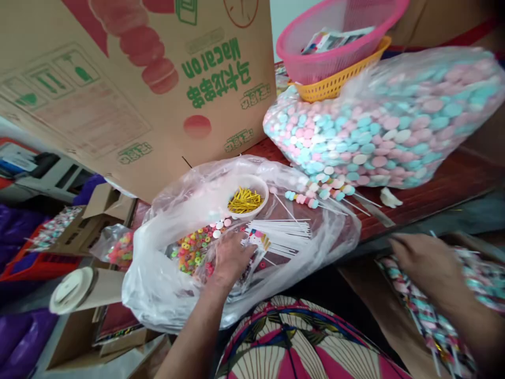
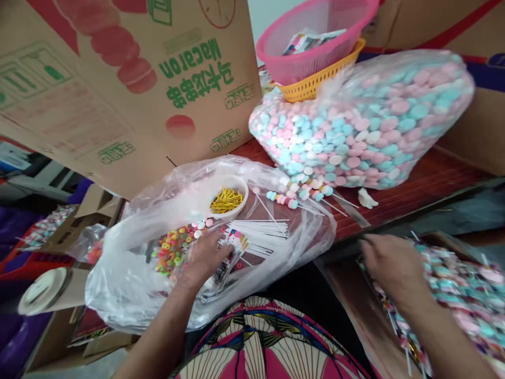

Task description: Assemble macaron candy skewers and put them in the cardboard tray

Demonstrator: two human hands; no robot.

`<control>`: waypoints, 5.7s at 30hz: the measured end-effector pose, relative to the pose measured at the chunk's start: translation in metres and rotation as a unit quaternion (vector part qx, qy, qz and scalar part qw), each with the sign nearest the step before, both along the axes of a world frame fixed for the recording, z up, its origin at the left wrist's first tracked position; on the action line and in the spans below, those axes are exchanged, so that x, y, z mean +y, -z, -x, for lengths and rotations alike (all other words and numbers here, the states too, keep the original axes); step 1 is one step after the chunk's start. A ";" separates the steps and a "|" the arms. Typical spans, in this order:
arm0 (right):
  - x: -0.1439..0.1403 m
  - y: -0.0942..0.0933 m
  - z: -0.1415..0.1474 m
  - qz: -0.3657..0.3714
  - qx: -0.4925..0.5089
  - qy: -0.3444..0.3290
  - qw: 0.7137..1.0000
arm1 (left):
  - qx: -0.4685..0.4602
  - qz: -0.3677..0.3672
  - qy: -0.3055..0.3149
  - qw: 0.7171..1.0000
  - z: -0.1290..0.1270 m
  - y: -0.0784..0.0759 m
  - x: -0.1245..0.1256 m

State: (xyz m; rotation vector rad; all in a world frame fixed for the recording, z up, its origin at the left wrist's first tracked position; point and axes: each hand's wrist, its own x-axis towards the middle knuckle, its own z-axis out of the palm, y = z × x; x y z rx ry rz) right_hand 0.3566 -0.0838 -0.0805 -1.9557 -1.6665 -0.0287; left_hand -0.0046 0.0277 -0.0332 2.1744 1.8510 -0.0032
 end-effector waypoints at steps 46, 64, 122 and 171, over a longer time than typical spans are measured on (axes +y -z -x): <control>0.087 -0.040 0.182 0.071 0.348 -0.287 0.890 | -0.457 0.130 0.016 0.879 0.000 -0.014 -0.014; 0.124 0.001 0.061 0.181 -0.198 -0.049 0.962 | -0.387 -0.237 0.207 0.867 0.036 -0.004 -0.020; 0.076 -0.063 0.201 0.234 0.722 -0.190 0.623 | -0.185 -0.256 0.268 0.910 0.039 -0.010 -0.027; 0.071 -0.067 0.171 0.202 0.642 -0.257 0.694 | -0.251 -0.195 0.230 0.920 0.026 -0.009 -0.032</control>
